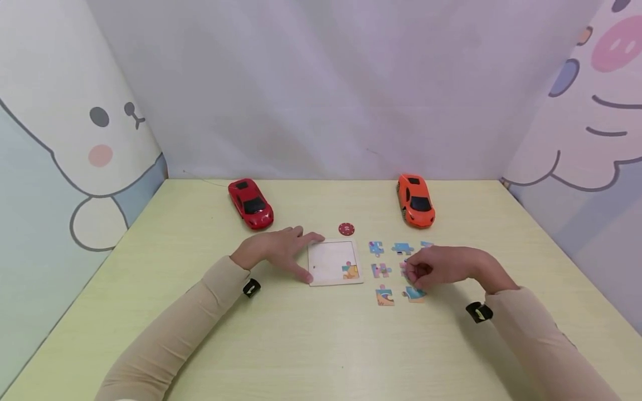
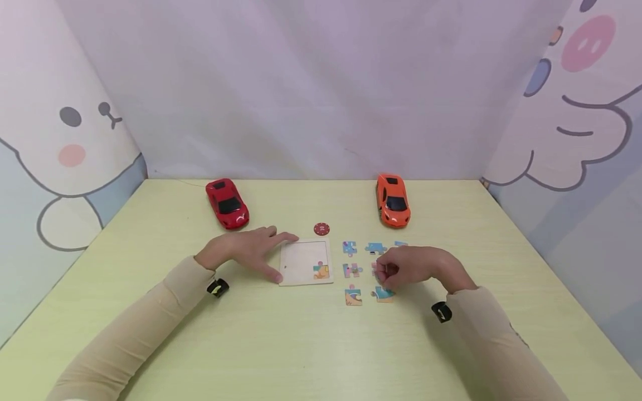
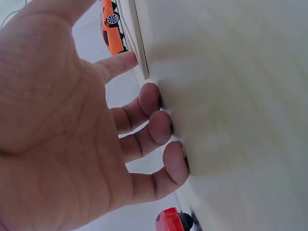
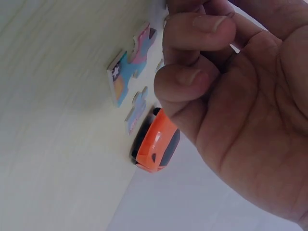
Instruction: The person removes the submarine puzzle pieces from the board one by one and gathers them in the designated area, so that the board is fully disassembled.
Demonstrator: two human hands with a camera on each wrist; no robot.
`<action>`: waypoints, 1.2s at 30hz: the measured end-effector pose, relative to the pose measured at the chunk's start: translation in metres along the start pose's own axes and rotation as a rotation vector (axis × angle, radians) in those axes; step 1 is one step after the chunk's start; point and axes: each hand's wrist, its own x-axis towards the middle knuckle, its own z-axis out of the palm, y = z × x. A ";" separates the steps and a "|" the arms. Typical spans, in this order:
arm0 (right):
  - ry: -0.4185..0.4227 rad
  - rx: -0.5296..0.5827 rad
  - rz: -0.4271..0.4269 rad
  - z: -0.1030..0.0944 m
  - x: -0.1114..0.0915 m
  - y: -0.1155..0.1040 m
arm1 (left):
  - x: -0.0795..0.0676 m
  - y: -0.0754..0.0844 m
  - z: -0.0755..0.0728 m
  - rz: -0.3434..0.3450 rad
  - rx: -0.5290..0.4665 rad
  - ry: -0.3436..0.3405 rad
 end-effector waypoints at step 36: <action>0.012 -0.069 -0.078 0.001 0.073 -0.065 | 0.001 0.001 0.001 -0.026 0.031 -0.005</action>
